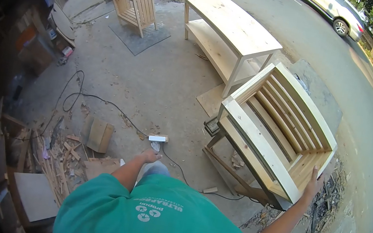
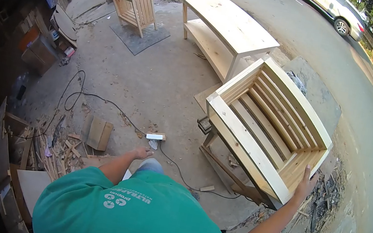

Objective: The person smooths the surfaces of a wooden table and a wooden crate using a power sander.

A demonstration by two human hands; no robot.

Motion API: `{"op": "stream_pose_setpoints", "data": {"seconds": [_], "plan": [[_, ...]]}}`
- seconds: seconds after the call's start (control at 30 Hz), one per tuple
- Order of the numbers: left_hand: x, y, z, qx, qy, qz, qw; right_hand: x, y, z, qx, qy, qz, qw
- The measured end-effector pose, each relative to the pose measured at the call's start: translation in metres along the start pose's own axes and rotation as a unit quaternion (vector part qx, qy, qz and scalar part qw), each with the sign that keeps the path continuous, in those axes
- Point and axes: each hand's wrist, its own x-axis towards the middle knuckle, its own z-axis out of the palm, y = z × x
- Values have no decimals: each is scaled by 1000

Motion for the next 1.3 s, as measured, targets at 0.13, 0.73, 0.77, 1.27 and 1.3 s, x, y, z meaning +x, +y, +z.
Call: {"op": "stream_pose_setpoints", "data": {"seconds": [0.13,0.73,0.77,1.27,1.3], "plan": [[3,-32,-22,-62,30,-3,998,0,-1,-3,-46,8,-44,998],[11,-266,-99,-249,44,-147,956,10,-24,16,-422,74,184,884],[11,-272,-93,-246,40,-156,956,7,-40,17,-436,44,221,871],[17,-272,-117,-172,-30,-145,974,25,48,-28,-296,103,224,923],[30,-278,-126,-185,-22,-148,971,25,58,-38,-286,94,217,929]]}}
